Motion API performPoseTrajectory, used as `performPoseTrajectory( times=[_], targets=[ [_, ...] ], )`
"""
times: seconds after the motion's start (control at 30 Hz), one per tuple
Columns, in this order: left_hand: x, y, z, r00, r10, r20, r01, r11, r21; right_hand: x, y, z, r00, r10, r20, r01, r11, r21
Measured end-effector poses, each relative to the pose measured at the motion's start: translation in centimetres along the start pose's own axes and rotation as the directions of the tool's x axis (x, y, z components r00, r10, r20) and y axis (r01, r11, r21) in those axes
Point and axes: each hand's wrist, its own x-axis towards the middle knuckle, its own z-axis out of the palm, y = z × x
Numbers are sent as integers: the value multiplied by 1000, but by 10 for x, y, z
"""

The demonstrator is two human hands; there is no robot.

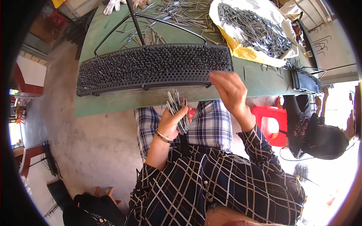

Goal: Inserting small metal pins into a grid-like base plate.

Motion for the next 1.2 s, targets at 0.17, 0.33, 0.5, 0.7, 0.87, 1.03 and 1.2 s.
performPoseTrajectory(
  times=[0.17, 0.33, 0.5, 0.7, 0.87, 1.03, 1.2],
  targets=[
    [-1, 7, 14, 1000, 9, 28, -10, 1000, 25, 33, 5, 51, 912, 409, 24, -372, 802, 467],
    [-7, 10, 11, 1000, 4, -5, -4, 999, 35, 44, 4, 70, 905, 404, 136, -421, 794, 438],
    [-6, 13, 10, 1000, -2, 1, 2, 1000, -6, 46, 4, 76, 920, 381, 98, -385, 823, 417],
    [-9, 18, 10, 1000, 8, -5, -8, 1000, -6, 46, 4, 85, 953, 302, 33, -292, 879, 378],
    [-13, 22, 7, 1000, -12, 2, 12, 999, 36, 39, 8, 87, 996, -14, 91, 4, 994, 113],
    [-15, 26, 10, 998, 0, 66, -4, 998, 63, 39, -1, 79, 995, 30, 100, -44, 989, 142],
    [-16, 26, 9, 994, 24, 106, -32, 997, 76, 36, -15, 62, 787, 205, 581, -509, 748, 426]
  ],
)
